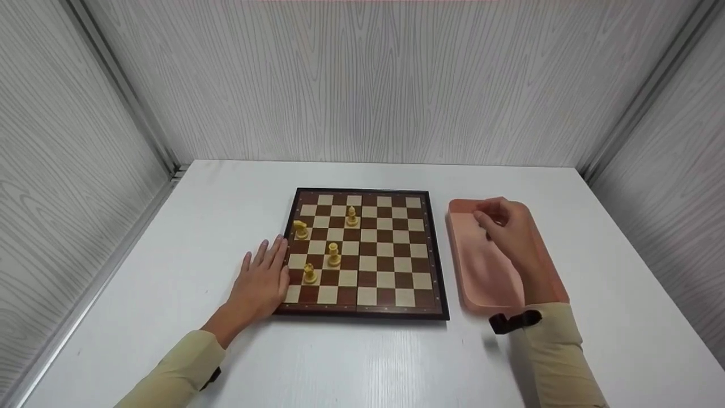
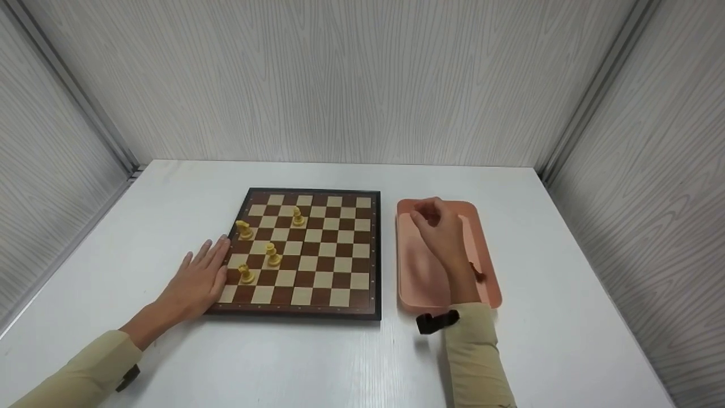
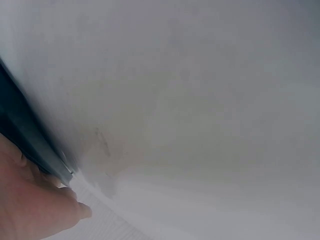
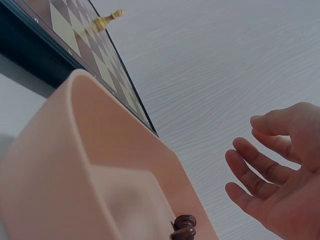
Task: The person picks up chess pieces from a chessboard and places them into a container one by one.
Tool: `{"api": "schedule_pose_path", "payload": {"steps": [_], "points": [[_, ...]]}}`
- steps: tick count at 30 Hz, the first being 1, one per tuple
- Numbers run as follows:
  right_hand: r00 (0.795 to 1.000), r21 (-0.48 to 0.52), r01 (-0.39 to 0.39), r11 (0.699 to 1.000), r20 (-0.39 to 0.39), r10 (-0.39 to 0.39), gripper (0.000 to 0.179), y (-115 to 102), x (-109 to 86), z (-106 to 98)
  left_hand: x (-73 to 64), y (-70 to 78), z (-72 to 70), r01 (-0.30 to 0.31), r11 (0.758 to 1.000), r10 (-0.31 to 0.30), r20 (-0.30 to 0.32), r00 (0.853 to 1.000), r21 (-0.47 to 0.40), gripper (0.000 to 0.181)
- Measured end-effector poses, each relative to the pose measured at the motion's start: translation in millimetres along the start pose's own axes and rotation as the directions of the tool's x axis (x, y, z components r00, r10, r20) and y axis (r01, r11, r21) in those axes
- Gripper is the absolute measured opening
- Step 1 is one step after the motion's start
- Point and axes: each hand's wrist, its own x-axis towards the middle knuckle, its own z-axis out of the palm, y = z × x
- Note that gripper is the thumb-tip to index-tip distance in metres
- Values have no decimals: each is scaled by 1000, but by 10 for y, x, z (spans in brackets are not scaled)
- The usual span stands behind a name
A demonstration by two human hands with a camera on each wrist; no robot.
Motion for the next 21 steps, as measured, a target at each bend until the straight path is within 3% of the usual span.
{"api": "schedule_pose_path", "payload": {"steps": [4, 12, 21], "points": [[999, -54, 33, 998, -10, -34, 17, -99, -22, 64, 5, 0, 4, -5, 1000, 5, -15, 1000, -1, 60], [996, 32, -58, 998, 71, 55, 24, -499, -85, 171, 15, 1, 18, -14, 1000, 13, -34, 999, -16, 60], [992, 35, -49, 998, 116, 45, 23, -567, -42, 415, 5, 0, 13, -25, 999, 24, -57, 998, -22, 59]]}}
